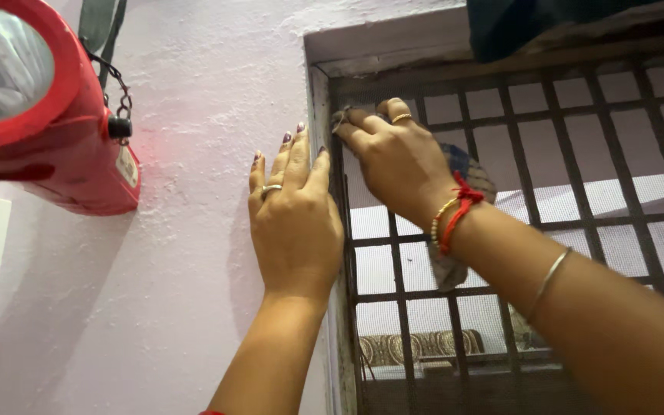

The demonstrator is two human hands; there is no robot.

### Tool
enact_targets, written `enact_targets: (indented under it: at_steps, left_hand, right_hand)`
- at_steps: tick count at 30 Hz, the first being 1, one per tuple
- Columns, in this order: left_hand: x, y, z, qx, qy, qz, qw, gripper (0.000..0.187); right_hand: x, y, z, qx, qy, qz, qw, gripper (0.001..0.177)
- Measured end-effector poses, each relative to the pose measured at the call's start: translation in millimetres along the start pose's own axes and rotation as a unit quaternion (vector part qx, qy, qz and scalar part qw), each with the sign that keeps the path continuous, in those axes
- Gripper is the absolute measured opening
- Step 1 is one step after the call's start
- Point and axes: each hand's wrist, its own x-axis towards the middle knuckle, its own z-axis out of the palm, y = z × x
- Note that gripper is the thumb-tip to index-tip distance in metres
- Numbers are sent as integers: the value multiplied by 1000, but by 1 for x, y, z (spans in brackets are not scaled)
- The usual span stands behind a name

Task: The person wipes a door, a window frame, and a curtain rod with a cloth.

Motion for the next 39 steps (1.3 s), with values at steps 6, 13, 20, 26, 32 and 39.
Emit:
enact_targets:
  at_steps: [6, 13, 20, 26, 32, 39]
  left_hand:
    - [-1, -1, 0, -21, 0, 2, 1000, 30]
    - [-2, 0, -1, -33, 0, -7, 999, 28]
    - [-2, -1, 1, -38, 1, -12, 999, 27]
    - [-2, -1, -1, -51, 17, -9, 999, 25]
    - [-3, -1, -2, -55, 5, -13, 998, 22]
    - [-2, -2, -1, -70, -7, -12, 997, 28]
  right_hand:
    - [-20, 38, -10, -39, -83, 23, 996, 47]
    - [-35, 60, -18, -56, -50, 169, 983, 31]
    - [0, -5, 17, -77, -1, 106, 991, 29]
    - [14, -18, 17, -48, 32, 29, 998, 38]
    - [-10, 32, 13, -99, -1, 17, 995, 41]
    - [-43, 86, 2, -147, -57, 150, 976, 19]
